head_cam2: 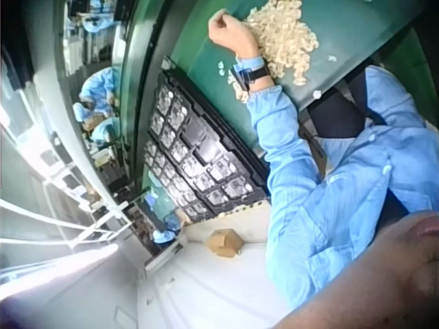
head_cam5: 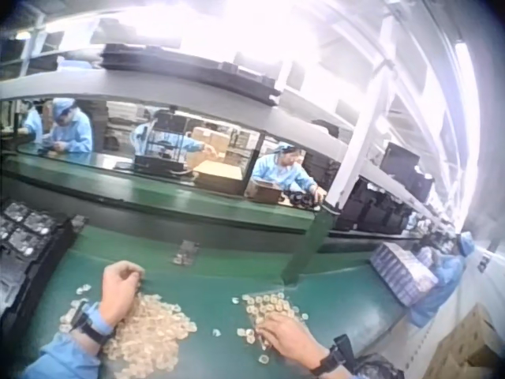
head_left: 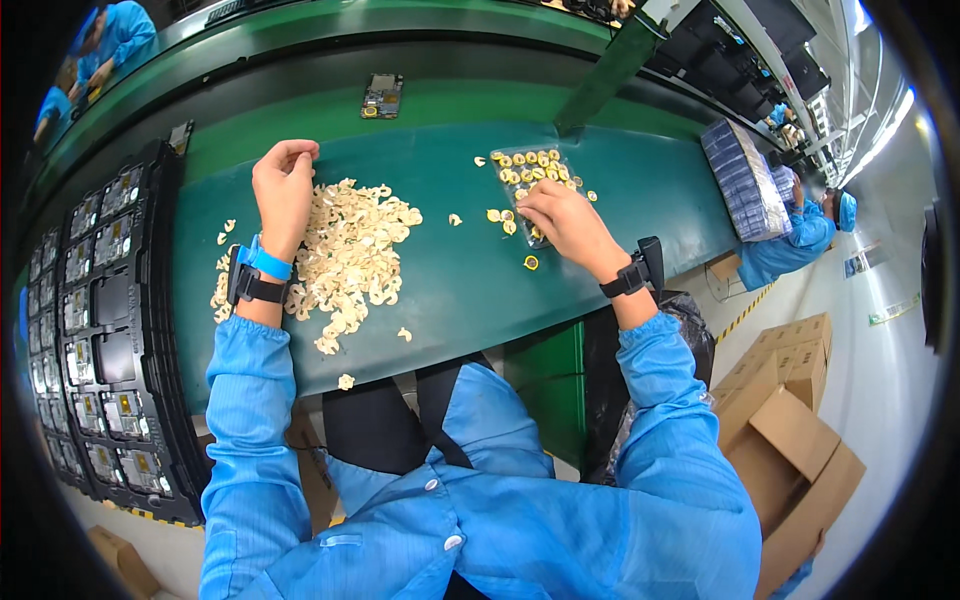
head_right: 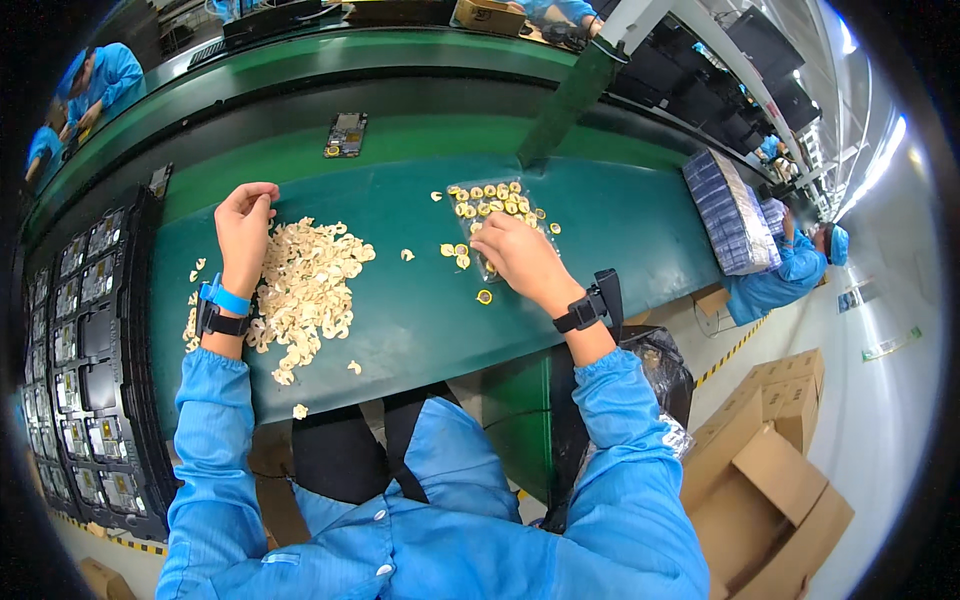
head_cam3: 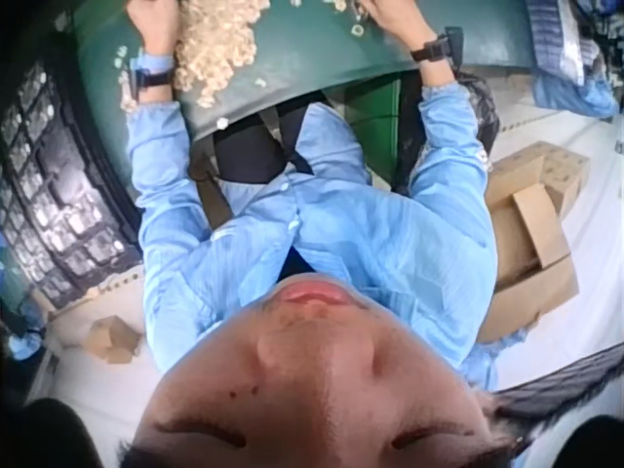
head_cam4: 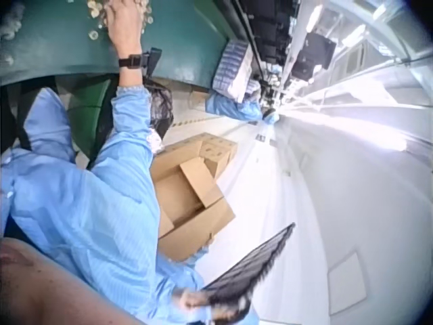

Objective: The worker is assembling small electronic components, such as rubber rings and batteries, onto circuit boards on a factory production line.

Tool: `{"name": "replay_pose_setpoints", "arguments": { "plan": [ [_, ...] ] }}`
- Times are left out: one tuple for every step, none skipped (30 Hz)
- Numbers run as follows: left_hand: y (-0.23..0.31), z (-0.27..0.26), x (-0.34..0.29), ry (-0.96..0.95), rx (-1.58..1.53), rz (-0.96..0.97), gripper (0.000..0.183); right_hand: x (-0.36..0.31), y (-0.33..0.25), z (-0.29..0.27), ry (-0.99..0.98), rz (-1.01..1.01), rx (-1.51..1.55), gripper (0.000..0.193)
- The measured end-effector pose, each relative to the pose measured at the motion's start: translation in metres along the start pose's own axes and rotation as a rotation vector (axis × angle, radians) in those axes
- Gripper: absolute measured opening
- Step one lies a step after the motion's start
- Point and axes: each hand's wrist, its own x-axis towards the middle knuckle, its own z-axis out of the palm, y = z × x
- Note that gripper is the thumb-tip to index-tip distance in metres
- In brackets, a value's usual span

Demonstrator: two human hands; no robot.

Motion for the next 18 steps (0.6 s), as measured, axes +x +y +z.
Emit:
{"name": "replay_pose_setpoints", "arguments": {
  "plan": [
    [0.001,-0.002,0.000,-0.002,-0.005,-0.005,0.016,0.002,0.001,0.002,0.013,0.003,-0.035,0.013],
    [0.002,-0.003,0.000,0.007,-0.004,-0.006,0.016,0.005,0.001,0.004,0.027,0.005,-0.070,0.013],
    [0.006,-0.003,0.000,-0.004,-0.033,0.000,0.015,0.011,-0.002,0.005,0.024,-0.008,-0.068,0.013],
    [0.010,-0.001,-0.001,-0.012,-0.061,0.004,0.015,0.019,-0.007,0.006,0.132,0.012,0.008,0.012],
    [0.017,0.000,-0.003,-0.050,-0.099,0.037,0.015,0.028,-0.013,0.008,0.238,0.031,0.088,0.012],
    [0.027,0.002,-0.005,-0.141,-0.161,0.035,0.015,0.041,-0.019,0.012,0.308,0.030,0.180,0.014],
    [0.035,0.002,-0.008,-0.227,-0.215,0.033,0.016,0.057,-0.031,0.016,0.306,0.009,0.197,0.014],
    [0.040,0.004,-0.012,-0.322,-0.262,0.006,0.017,0.073,-0.044,0.018,0.236,0.157,0.474,0.015],
    [0.046,0.006,-0.015,-0.419,-0.309,-0.018,0.019,0.089,-0.057,0.022,0.157,0.303,0.745,0.016],
    [0.050,0.012,-0.018,-0.429,-0.329,-0.037,0.021,0.104,-0.064,0.028,0.165,0.233,0.819,0.020],
    [0.052,0.013,-0.022,-0.434,-0.342,-0.061,0.022,0.119,-0.074,0.037,0.161,0.209,0.843,0.020],
    [0.057,0.014,-0.025,-0.429,-0.355,-0.089,0.022,0.132,-0.084,0.043,0.139,0.153,0.842,0.019],
    [0.060,0.015,-0.028,-0.407,-0.388,-0.107,0.021,0.143,-0.093,0.048,0.119,0.101,0.839,0.019],
    [0.060,0.015,-0.028,-0.397,-0.408,-0.086,0.021,0.153,-0.101,0.051,0.096,0.078,0.806,0.019],
    [0.058,0.015,-0.028,-0.388,-0.432,-0.067,0.020,0.160,-0.107,0.055,0.093,0.066,0.820,0.019],
    [0.056,0.015,-0.026,-0.331,-0.426,-0.049,0.018,0.165,-0.112,0.060,0.108,0.059,0.864,0.018],
    [0.054,0.013,-0.025,-0.322,-0.415,-0.050,0.018,0.169,-0.115,0.065,0.123,0.054,0.908,0.017],
    [0.055,0.013,-0.024,-0.287,-0.442,-0.073,0.018,0.170,-0.113,0.069,0.106,0.077,0.992,0.017]
  ]
}}
